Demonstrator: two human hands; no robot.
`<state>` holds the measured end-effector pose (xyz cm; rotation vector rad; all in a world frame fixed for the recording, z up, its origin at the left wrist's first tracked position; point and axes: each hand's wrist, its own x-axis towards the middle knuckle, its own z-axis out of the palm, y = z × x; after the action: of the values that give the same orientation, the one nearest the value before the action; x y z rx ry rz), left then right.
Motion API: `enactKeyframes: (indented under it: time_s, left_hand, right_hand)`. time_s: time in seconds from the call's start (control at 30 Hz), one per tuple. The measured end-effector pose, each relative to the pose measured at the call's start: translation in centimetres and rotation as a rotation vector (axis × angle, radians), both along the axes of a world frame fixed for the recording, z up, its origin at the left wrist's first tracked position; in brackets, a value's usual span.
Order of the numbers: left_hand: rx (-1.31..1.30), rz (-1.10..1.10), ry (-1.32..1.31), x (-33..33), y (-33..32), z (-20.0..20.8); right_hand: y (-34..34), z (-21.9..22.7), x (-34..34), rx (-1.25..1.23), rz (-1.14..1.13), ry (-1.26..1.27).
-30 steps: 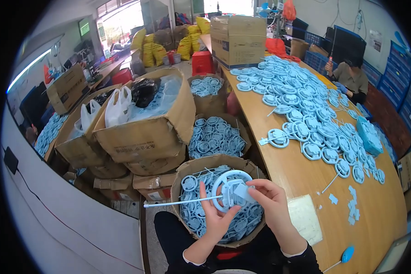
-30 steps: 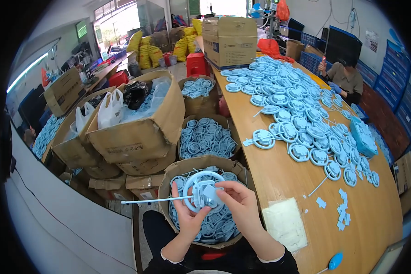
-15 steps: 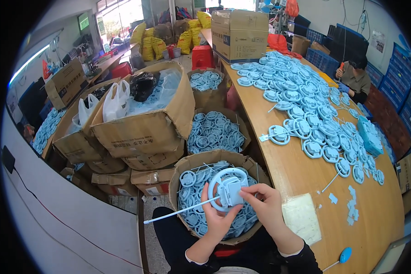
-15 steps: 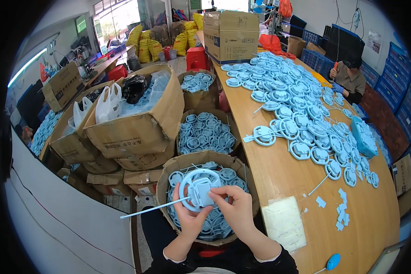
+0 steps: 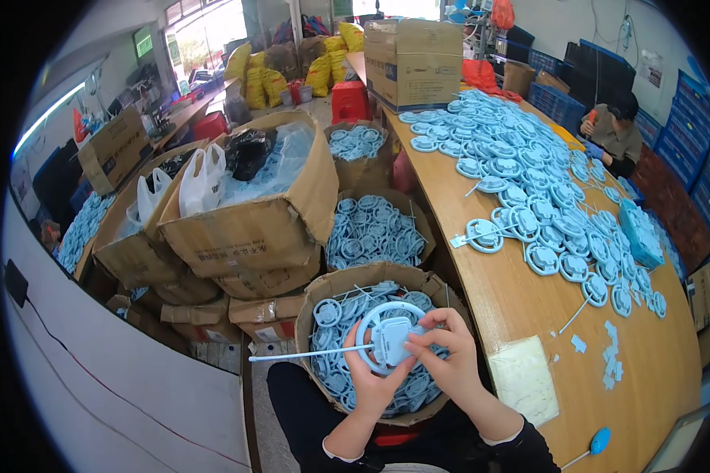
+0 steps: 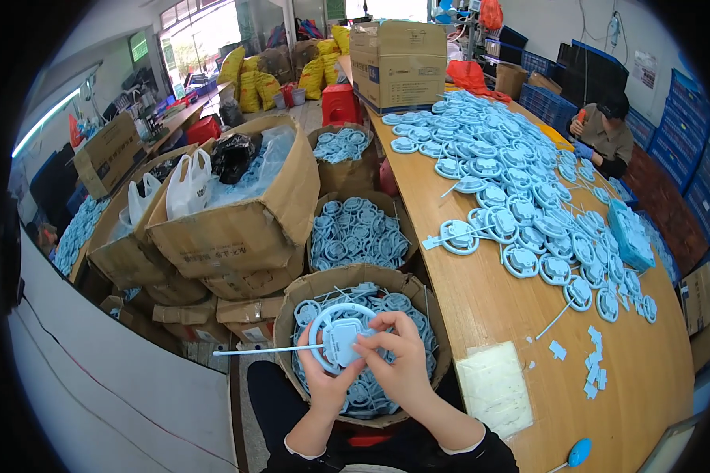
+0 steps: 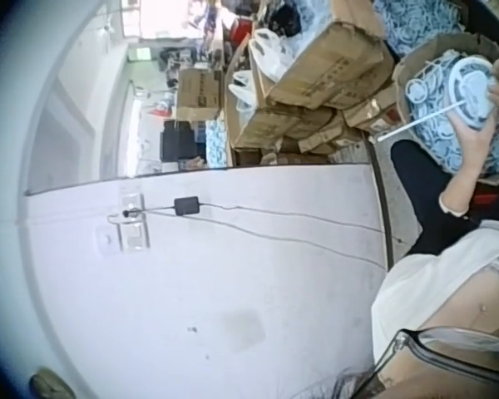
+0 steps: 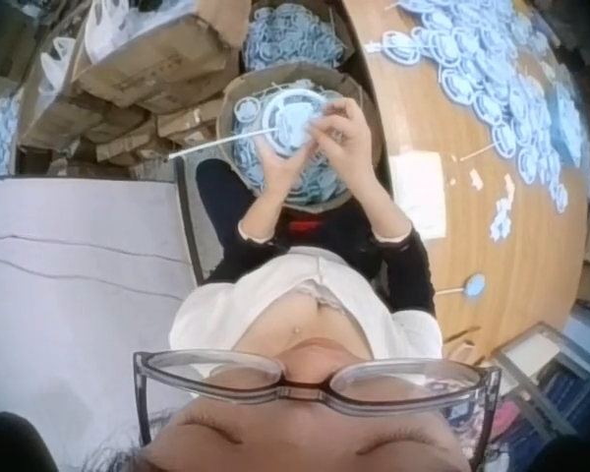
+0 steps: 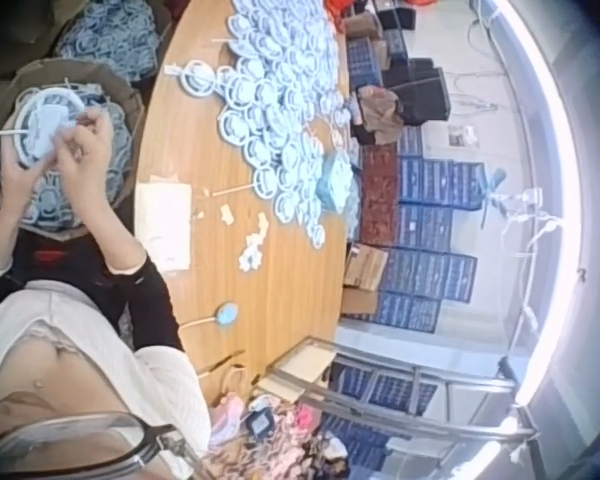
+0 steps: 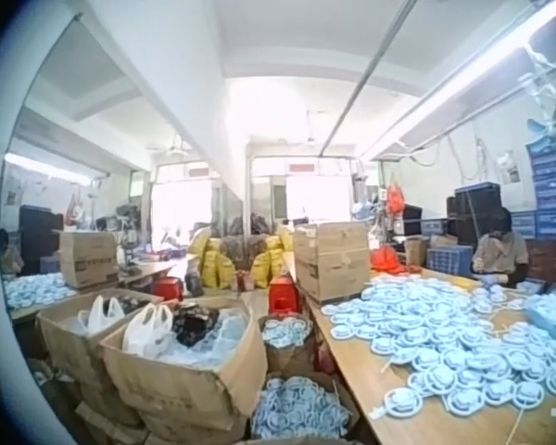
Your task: Fitting together light blue circular plastic components and attaching a white rod to each.
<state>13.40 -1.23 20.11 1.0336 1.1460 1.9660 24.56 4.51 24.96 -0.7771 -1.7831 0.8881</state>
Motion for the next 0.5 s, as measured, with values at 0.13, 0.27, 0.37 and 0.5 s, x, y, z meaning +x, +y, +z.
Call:
enactKeyframes:
  time_s: [0.13,0.27,0.37,0.5]
  left_hand:
    - [-0.058,-0.157,-0.323,0.2,-0.1,0.6]
    - [-0.041,-0.233,-0.305,-0.1,-0.1,1.1]
    - [-0.136,-0.238,-0.313,0.0,0.7,-0.3]
    - [-0.373,-0.422,-0.211,-1.2,0.6,-3.1]
  right_hand:
    - [1.4,-0.3,1.0,-0.088,0.102,-0.003]
    - [2.1,-1.3,0.9,-0.489,0.361,-0.114]
    - [2.0,-2.5,1.2,-0.340,0.176,-0.185]
    - [3.2,-4.6,2.4,-0.473,0.110,-0.180]
